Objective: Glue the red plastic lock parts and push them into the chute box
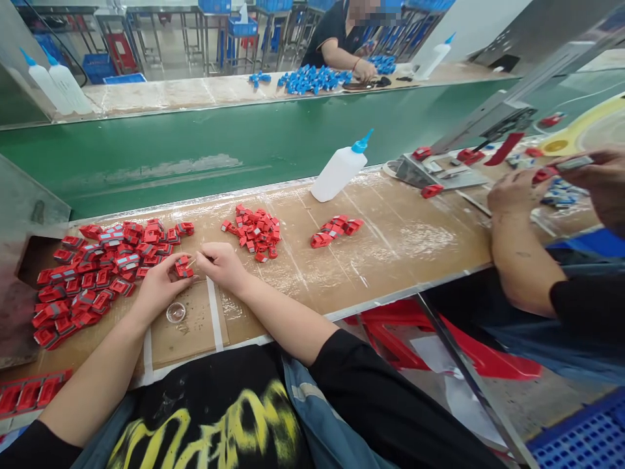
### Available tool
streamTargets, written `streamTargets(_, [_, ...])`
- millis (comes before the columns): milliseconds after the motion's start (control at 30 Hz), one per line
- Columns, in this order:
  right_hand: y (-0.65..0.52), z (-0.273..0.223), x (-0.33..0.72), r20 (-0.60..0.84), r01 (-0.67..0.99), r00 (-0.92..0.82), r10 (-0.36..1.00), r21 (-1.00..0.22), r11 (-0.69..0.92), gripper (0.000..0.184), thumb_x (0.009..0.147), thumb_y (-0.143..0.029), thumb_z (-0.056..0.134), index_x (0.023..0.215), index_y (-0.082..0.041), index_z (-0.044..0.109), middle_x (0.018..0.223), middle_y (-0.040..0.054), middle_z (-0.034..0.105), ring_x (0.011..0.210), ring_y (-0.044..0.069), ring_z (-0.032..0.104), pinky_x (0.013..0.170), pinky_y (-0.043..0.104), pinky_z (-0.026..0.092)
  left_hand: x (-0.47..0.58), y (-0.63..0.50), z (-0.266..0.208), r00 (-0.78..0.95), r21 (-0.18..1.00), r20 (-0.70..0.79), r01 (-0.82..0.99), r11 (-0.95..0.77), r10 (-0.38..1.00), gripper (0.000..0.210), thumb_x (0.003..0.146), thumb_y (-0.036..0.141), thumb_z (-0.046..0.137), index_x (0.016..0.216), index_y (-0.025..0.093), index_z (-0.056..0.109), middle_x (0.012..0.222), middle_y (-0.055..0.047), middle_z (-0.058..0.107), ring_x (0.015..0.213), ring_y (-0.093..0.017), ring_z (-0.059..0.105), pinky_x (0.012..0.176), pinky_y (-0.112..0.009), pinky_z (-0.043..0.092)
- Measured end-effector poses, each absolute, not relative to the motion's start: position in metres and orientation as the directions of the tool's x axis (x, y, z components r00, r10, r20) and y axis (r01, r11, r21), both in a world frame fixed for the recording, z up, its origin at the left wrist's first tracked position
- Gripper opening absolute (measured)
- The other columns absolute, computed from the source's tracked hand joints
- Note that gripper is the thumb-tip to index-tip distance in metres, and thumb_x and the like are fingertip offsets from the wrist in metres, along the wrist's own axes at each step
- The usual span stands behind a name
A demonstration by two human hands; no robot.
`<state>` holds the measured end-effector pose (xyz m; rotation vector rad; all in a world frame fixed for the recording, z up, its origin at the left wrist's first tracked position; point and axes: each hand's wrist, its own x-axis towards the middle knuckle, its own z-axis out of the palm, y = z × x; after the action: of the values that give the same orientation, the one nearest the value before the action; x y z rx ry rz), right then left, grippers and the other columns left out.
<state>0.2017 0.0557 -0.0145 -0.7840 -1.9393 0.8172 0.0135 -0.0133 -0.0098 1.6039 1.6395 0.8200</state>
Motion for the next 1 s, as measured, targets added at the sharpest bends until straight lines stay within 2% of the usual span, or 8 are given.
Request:
streamTargets(200, [0.056, -0.013, 0.201, 0.505, 0.184, -0.432, 0.748, -0.762, 0.621, 0.041, 0.096, -0.029, 0.049, 0.062, -0.021, 0.028, 0.058, -0.0054, 0.03, 0.055, 0.009, 0.032, 0.058, 0.028, 0.023, 0.012, -0.013, -0.013, 0.009, 0.81, -0.021, 0.587, 0.012, 1.0, 0.055, 0.079, 0.039, 0.077, 0.132, 0.026, 0.067, 0.109, -0.003, 0.075, 0.08, -0.02, 0.067, 0.076, -0.029, 0.052])
streamTargets(367, [0.053, -0.007, 0.206, 0.525, 0.147, -0.432, 0.733, -0.761, 0.632, 0.043, 0.096, -0.029, 0.049, 0.061, -0.022, 0.026, 0.057, -0.0056, 0.028, 0.054, 0.01, 0.03, 0.057, 0.029, 0.023, 0.014, -0.012, -0.008, 0.011, 0.824, -0.034, 0.566, 0.022, 0.999, 0.053, 0.08, 0.043, 0.076, 0.13, 0.025, 0.067, 0.105, -0.004, 0.076, 0.085, -0.022, 0.07, 0.081, -0.031, 0.053])
streamTargets(533, [0.032, 0.003, 0.202, 0.531, -0.014, -0.735, 0.421, -0.633, 0.774, 0.042, 0.099, -0.03, 0.047, 0.06, -0.021, 0.033, 0.058, -0.0033, 0.041, 0.057, 0.011, 0.04, 0.06, 0.027, 0.03, 0.016, -0.011, 0.002, -0.002, 0.798, -0.036, 0.603, 0.03, 0.999, 0.053, 0.082, 0.04, 0.073, 0.132, 0.024, 0.065, 0.094, -0.002, 0.074, 0.079, -0.021, 0.068, 0.078, -0.031, 0.051])
streamTargets(633, [0.022, 0.006, 0.198, 0.351, 0.124, -0.878, 0.326, -0.491, 0.862, 0.042, 0.099, -0.034, 0.053, 0.061, -0.019, 0.045, 0.065, -0.0007, 0.057, 0.06, 0.012, 0.047, 0.059, 0.029, 0.027, 0.015, -0.009, 0.003, -0.037, 0.786, -0.032, 0.617, 0.048, 0.999, 0.054, 0.083, 0.046, 0.073, 0.133, 0.026, 0.063, 0.098, -0.002, 0.074, 0.085, -0.022, 0.068, 0.081, -0.032, 0.051])
streamTargets(700, [0.022, 0.007, 0.205, 0.267, 0.226, -0.899, 0.348, -0.399, 0.889, 0.043, 0.099, -0.048, 0.058, 0.067, -0.019, 0.055, 0.071, 0.0004, 0.064, 0.062, 0.012, 0.052, 0.056, 0.029, 0.023, 0.014, -0.007, 0.002, -0.04, 0.781, -0.026, 0.622, 0.045, 0.999, 0.055, 0.084, 0.052, 0.072, 0.131, 0.026, 0.062, 0.102, -0.002, 0.074, 0.09, -0.023, 0.069, 0.084, -0.033, 0.051])
streamTargets(800, [0.027, 0.007, 0.24, 0.298, 0.396, -0.814, 0.498, -0.343, 0.852, 0.045, 0.094, -0.064, 0.064, 0.083, -0.02, 0.066, 0.082, 0.0009, 0.068, 0.072, 0.013, 0.061, 0.057, 0.028, 0.027, 0.012, -0.005, 0.0, -0.038, 0.784, -0.023, 0.62, 0.041, 0.999, 0.058, 0.084, 0.059, 0.071, 0.13, 0.025, 0.061, 0.106, -0.004, 0.073, 0.094, -0.024, 0.069, 0.088, -0.035, 0.051])
streamTargets(900, [0.035, -0.001, 0.293, 0.379, 0.695, -0.526, 0.761, -0.324, 0.642, 0.032, 0.098, -0.052, 0.065, 0.103, -0.02, 0.069, 0.098, 0.0049, 0.069, 0.085, 0.015, 0.065, 0.068, 0.026, 0.039, 0.011, -0.005, -0.003, -0.039, 0.809, -0.031, 0.586, 0.048, 0.999, 0.064, 0.084, 0.063, 0.071, 0.132, 0.023, 0.058, 0.102, -0.004, 0.072, 0.091, -0.023, 0.069, 0.086, -0.034, 0.051])
streamTargets(1000, [0.041, -0.012, 0.332, 0.374, 0.827, -0.384, 0.844, -0.266, 0.495, 0.027, 0.098, -0.037, 0.068, 0.119, -0.02, 0.066, 0.115, 0.0102, 0.066, 0.101, 0.021, 0.064, 0.083, 0.029, 0.047, 0.011, -0.005, -0.005, -0.037, 0.823, -0.031, 0.566, 0.047, 0.999, 0.064, 0.084, 0.063, 0.071, 0.132, 0.023, 0.058, 0.099, -0.004, 0.072, 0.089, -0.022, 0.069, 0.083, -0.033, 0.052])
